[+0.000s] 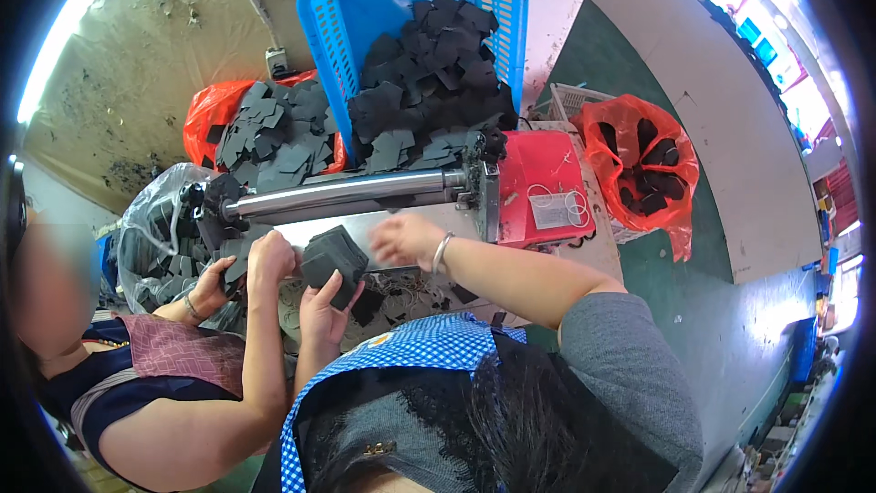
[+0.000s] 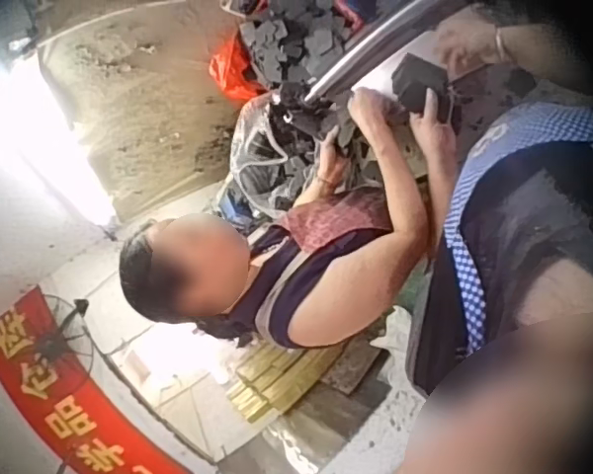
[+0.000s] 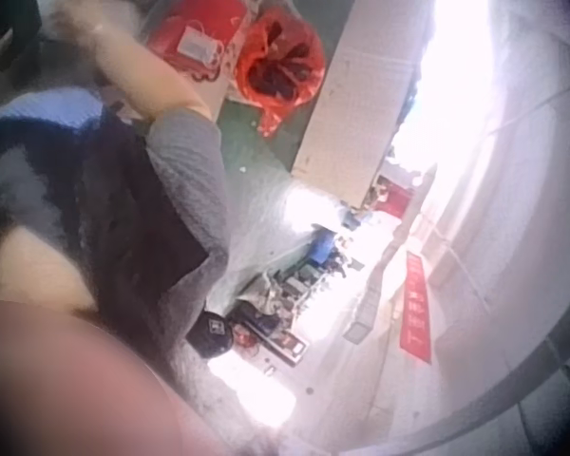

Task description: Applying adhesive to shoe component pieces using a motorized roller machine.

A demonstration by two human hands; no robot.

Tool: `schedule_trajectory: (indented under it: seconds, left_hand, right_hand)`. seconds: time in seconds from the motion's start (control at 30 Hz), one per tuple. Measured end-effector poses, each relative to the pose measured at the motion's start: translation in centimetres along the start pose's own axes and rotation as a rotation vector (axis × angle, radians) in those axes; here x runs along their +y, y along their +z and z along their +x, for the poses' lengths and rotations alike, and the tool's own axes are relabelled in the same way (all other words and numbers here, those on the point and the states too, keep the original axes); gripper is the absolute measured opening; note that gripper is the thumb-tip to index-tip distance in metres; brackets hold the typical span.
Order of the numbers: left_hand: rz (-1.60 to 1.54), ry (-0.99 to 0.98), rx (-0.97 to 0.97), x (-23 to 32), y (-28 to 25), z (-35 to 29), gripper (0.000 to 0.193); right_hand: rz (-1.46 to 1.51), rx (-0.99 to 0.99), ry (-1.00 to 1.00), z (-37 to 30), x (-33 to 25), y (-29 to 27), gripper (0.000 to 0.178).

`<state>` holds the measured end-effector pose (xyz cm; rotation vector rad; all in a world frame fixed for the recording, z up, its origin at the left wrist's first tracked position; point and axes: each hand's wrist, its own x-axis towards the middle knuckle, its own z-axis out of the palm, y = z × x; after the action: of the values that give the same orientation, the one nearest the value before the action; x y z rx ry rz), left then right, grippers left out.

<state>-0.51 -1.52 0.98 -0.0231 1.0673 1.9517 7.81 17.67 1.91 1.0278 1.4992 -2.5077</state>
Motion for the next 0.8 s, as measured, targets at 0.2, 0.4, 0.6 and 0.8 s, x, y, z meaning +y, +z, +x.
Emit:
schedule_trajectory:
  seconds: [0.2, 0.4, 0.6, 0.8]
  left_hand:
    - [-0.049, -0.137, -0.114, 0.1, 1.3, 0.4, 0.027]
    - [0.003, -0.033, -0.107, -0.1, 1.4, 0.8, 0.024]
    - [0.005, 0.078, -0.013, 0.2, 0.8, 1.2, 0.024]
    - [0.025, 0.048, -0.046, 0.3, 1.2, 1.0, 0.023]
  right_hand:
    - [-0.018, -0.092, -0.055, -1.5, 1.2, 0.4, 0.02]
    - [0.096, 0.029, 0.092, -1.0, 1.6, -0.9, 0.022]
    - [0.337, 0.363, -0.024, 0.6, 0.4, -2.2, 0.02]
    - [-0.07, -0.043, -0.054, -0.2, 1.2, 0.1, 0.017]
